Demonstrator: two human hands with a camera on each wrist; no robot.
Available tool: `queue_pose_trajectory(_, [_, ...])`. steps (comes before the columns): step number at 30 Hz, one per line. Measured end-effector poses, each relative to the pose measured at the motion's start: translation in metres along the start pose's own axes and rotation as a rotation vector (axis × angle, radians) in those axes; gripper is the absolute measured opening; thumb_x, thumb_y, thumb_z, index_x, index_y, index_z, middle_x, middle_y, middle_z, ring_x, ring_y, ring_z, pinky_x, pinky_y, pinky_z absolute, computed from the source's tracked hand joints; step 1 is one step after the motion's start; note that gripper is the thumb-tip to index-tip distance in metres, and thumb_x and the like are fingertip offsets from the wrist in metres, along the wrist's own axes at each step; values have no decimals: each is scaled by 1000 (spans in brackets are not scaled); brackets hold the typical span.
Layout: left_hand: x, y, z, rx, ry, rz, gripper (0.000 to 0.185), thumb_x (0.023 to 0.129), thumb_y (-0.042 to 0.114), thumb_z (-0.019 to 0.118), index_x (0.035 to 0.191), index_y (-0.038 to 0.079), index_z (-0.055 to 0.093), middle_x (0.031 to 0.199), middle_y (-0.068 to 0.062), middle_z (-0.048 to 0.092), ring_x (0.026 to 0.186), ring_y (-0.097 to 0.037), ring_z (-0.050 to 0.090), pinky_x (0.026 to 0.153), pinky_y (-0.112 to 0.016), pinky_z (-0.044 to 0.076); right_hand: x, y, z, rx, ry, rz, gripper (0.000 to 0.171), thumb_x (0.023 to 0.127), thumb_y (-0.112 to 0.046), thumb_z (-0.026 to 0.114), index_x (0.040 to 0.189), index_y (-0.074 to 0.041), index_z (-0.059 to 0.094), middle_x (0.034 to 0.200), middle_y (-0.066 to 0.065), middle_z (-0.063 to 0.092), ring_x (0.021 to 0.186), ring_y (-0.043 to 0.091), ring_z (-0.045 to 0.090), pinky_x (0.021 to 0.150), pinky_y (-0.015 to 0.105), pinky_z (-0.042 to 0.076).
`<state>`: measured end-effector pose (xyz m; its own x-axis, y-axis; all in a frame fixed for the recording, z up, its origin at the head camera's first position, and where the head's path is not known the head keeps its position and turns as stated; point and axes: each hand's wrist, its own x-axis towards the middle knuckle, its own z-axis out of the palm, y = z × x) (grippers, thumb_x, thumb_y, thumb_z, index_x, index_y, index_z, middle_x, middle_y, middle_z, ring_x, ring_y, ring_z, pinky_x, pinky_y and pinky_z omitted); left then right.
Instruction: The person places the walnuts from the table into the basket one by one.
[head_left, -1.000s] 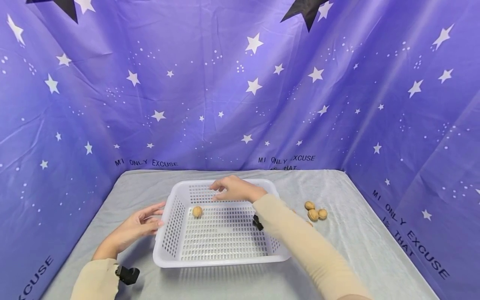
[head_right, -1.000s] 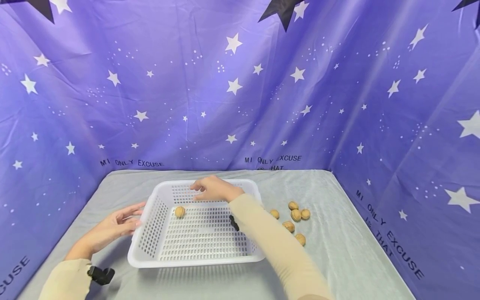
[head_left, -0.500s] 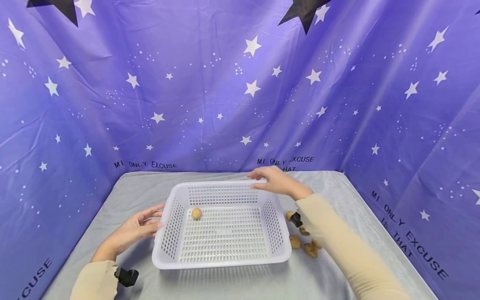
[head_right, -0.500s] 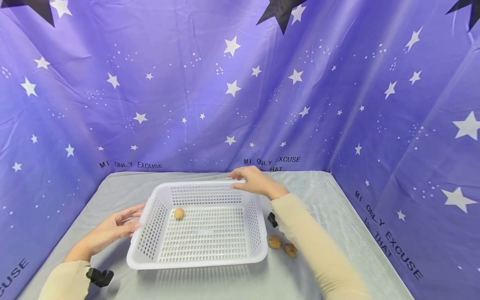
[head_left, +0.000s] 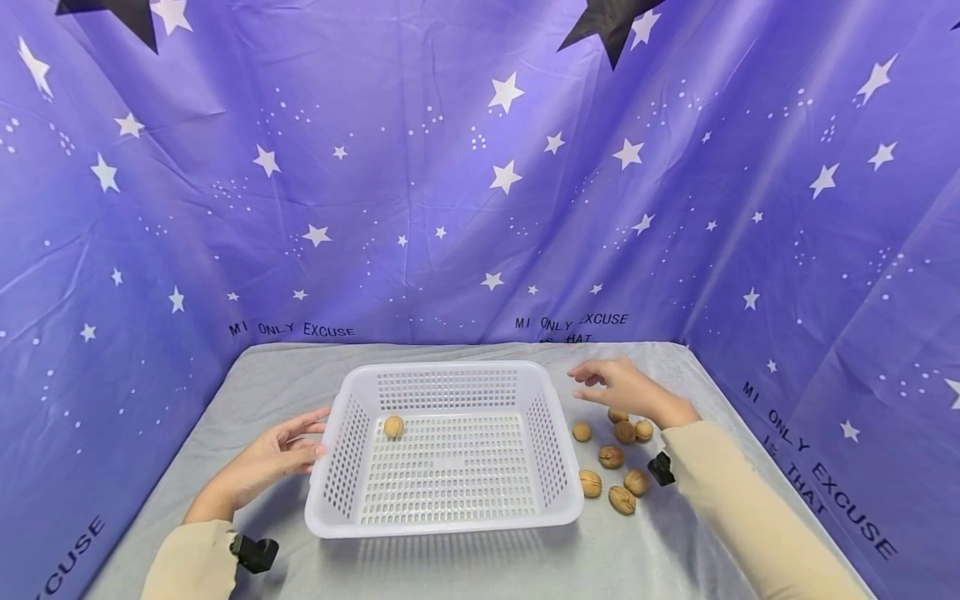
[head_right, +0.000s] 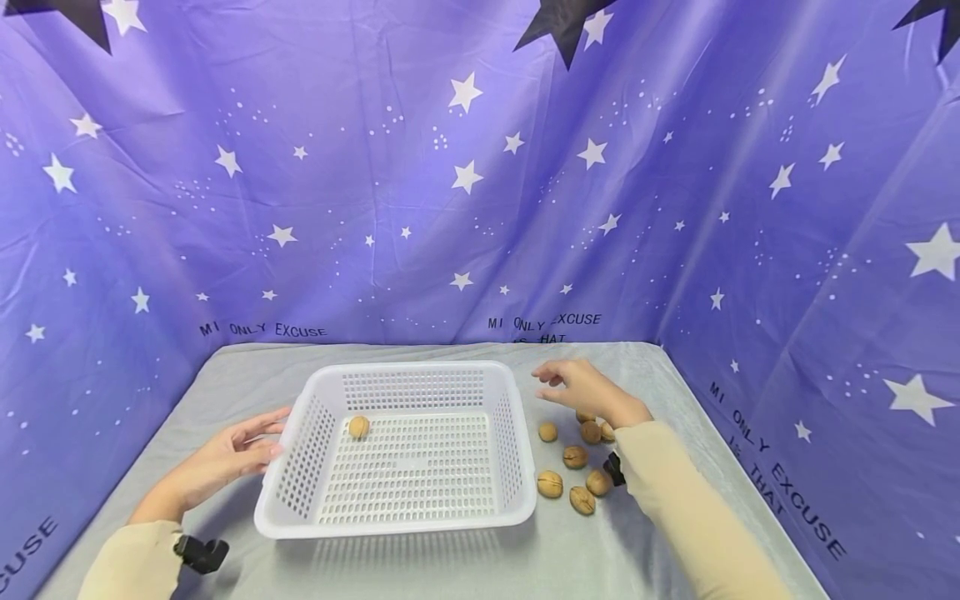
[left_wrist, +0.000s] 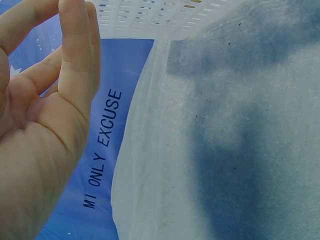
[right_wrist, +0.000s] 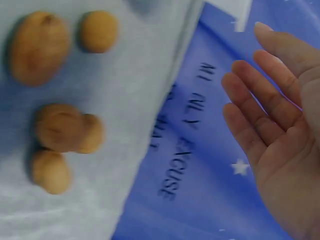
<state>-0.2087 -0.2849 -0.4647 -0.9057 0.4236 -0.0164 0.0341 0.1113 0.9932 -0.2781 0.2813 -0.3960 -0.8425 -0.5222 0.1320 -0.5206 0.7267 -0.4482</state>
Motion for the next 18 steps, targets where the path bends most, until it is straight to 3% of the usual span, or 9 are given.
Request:
queue_pose_trajectory(9, [1,-1,0,0,9,-5,68,98,2,62,155,-4,26,141,-29,46,109,-20,65,85,-42,58,-16,30,32,52,-43,93,35,94,-18,71,122,3,67,114,17,69,100,29,66,88,46,55])
queue_pose_trajectory(18, [0,-3,-2,-5,11,3,67,98,1,61,155,-4,27,141,-27,47,109,-20,66,86,-42,58,-26,44,58,111,-90,133,35,90,-20,77,116,2,70,101,9,72,94,25,68,85,42,56])
